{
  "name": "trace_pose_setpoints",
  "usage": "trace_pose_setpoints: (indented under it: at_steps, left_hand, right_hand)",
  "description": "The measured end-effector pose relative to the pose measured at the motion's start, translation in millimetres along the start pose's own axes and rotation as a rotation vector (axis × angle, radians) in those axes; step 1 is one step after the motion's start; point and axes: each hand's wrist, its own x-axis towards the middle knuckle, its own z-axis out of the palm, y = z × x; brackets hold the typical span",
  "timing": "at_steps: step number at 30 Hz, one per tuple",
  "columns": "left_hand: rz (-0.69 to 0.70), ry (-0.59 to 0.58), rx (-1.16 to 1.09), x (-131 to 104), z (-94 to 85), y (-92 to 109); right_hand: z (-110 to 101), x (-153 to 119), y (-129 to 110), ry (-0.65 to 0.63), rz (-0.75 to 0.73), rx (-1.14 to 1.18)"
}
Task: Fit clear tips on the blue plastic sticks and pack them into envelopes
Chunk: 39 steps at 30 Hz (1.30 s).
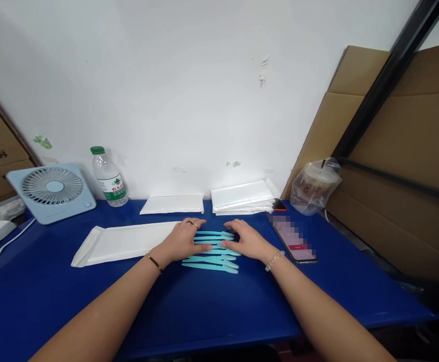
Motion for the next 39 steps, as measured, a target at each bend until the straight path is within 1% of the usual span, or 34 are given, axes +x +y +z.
trace_pose_setpoints:
  at_steps: [2,3,6,11,17,19,21,23,24,25,26,27,28,30,31,32,33,35,37,39]
  left_hand:
    - [0.097,-0.09,0.01,-6.7,-2.0,7.0]
    - [0.121,-0.122,0.03,-9.6,-2.2,11.2]
    - [0.161,-0.166,0.11,-16.0,0.0,25.1]
    - [0.205,-0.199,0.255,-21.3,7.3,44.9]
    - [0.215,-0.243,0.334,-21.2,15.9,59.4]
    - [0.211,-0.231,0.336,-19.7,14.8,61.0]
    - [0.21,-0.209,0.297,-17.4,7.2,57.0]
    - [0.207,-0.183,0.181,-15.4,-7.7,43.8]
    - [0.203,-0.186,0.087,-15.0,-17.0,33.0]
    - [0.139,-0.171,0.003,-15.1,-26.7,19.8]
    - [0.037,-0.14,-0.041,-16.0,-36.0,4.6]
    - [-0.078,-0.108,-0.034,-17.4,-44.5,-11.7]
    - [-0.205,-0.088,0.023,-19.4,-51.4,-28.1]
    - [-0.482,-0.158,0.214,-23.6,-60.4,-57.4]
    - [-0.576,-0.213,0.255,-25.4,-62.6,-68.6]
    - [-0.613,-0.255,0.256,-26.6,-63.7,-76.7]
    - [-0.639,-0.277,0.248,-27.2,-63.9,-81.7]
    - [-0.681,-0.294,0.225,-26.3,-62.9,-83.5]
    - [-0.743,-0.292,0.243,-23.5,-61.3,-78.3]
    - [-0.772,-0.269,0.288,-20.2,-59.4,-71.7]
  right_hand:
    - [-3.5,-8.1,-13.7,-0.099,-0.059,-0.069]
    - [-4.5,-12.2,-20.2,-0.139,-0.078,-0.101]
    - [-4.5,-21.9,-36.6,-0.21,-0.096,-0.159]
    - [5.3,-27.1,-52.4,-0.252,-0.135,-0.299]
    - [16.2,-24.8,-58.0,-0.278,-0.135,-0.442]
    - [17.3,-24.0,-58.2,-0.253,-0.133,-0.462]
    - [17.3,-23.0,-57.1,-0.223,-0.118,-0.479]
    - [15.9,-21.6,-54.0,-0.22,-0.091,-0.492]
    - [14.6,-20.7,-51.5,-0.226,-0.07,-0.496]
    - [12.7,-19.8,-48.5,-0.232,-0.045,-0.497]
    - [10.4,-18.8,-44.9,-0.234,-0.021,-0.492]
    - [7.8,-17.9,-41.1,-0.233,0.0,-0.481]
    - [5.0,-17.1,-37.1,-0.23,0.018,-0.466]
    - [-0.7,-15.8,-30.0,-0.225,0.043,-0.429]
    - [-3.1,-15.4,-27.1,-0.221,0.053,-0.414]
    - [-5.1,-15.1,-24.9,-0.214,0.063,-0.401]
    - [-6.7,-15.0,-23.4,-0.21,0.072,-0.389]
    - [-8.9,-15.1,-22.2,-0.209,0.09,-0.365]
    - [-10.2,-15.5,-22.4,-0.217,0.1,-0.341]
    - [-11.4,-16.0,-22.6,-0.215,0.101,-0.321]
